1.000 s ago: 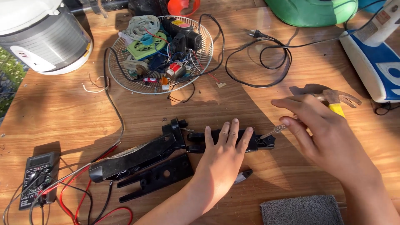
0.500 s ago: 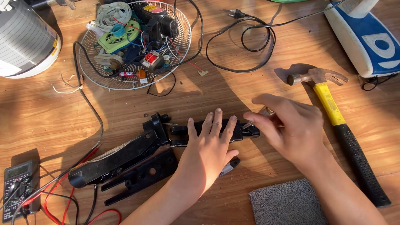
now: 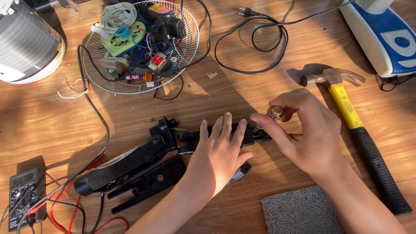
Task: Reassembling a black plastic housing by inserting internal components and fastening screws with a screwdriver.
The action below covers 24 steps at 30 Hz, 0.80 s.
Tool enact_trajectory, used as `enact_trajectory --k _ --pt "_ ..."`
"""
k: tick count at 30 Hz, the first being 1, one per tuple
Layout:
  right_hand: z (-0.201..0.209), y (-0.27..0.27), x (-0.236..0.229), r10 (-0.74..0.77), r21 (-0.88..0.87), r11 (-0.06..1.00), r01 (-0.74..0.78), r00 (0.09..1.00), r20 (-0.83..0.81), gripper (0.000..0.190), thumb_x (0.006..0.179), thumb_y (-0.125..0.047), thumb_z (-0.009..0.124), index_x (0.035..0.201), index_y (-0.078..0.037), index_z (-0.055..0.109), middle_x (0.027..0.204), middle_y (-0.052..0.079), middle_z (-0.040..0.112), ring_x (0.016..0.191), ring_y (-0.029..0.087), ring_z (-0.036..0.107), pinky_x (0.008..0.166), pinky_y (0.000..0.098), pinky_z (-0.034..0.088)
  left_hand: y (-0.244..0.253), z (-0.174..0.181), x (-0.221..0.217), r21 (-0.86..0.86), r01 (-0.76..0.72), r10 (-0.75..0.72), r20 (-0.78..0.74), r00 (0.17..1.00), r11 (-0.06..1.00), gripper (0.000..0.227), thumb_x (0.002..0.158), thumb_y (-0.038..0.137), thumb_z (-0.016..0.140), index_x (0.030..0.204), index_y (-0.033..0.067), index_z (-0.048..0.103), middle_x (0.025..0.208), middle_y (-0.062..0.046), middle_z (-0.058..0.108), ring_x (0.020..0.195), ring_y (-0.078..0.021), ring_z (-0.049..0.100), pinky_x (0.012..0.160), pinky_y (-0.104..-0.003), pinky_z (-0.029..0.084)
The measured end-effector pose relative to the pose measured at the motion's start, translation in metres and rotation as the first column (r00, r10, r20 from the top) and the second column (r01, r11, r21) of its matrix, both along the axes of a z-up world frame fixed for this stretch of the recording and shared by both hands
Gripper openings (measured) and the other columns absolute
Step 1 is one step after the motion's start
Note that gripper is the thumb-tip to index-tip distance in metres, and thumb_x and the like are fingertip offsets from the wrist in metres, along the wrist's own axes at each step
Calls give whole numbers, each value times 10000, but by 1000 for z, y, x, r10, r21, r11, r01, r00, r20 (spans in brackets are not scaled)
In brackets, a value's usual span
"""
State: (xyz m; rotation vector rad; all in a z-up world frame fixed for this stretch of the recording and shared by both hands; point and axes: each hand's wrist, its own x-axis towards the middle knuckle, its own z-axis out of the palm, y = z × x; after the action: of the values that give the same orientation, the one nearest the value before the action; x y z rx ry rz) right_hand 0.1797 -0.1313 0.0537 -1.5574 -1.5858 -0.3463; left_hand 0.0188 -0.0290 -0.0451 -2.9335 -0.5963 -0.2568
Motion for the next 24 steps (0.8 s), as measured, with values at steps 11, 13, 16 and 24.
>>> enact_trajectory --k 11,13,16,24 --pt "35 -3 6 232 -308 926 -217 973 13 384 1026 -22 559 1408 -41 584 1025 76 694 952 203 688 858 306 510 28 30 6 -473 405 -249 359 900 782 330 985 196 658 1240 50 508 1343 -140 631 1223 -349 599 973 -482 464" --pt "34 -5 4 115 -186 978 -92 987 116 290 976 -83 744 1251 -11 688 1035 57 778 673 115 654 726 281 545 26 41 4 -566 358 -200 323 925 743 467 1005 250 563 1376 13 408 1349 -196 614 1219 -380 583 969 -508 442" --pt "19 0 1 -16 -103 995 17 1000 12 226 940 -209 828 1088 -52 762 689 14 634 532 94 516 564 257 415 24 44 12 -625 251 -99 268 958 739 519 834 265 586 1309 84 482 1280 -52 675 1157 -293 636 976 -442 439" --pt "18 1 5 5 -128 992 -4 1000 2 253 979 -157 800 1171 -42 683 869 48 658 616 125 595 642 275 463 25 43 12 -697 158 14 235 972 699 538 823 329 632 1296 116 487 1287 -7 715 1143 -281 676 958 -433 457"
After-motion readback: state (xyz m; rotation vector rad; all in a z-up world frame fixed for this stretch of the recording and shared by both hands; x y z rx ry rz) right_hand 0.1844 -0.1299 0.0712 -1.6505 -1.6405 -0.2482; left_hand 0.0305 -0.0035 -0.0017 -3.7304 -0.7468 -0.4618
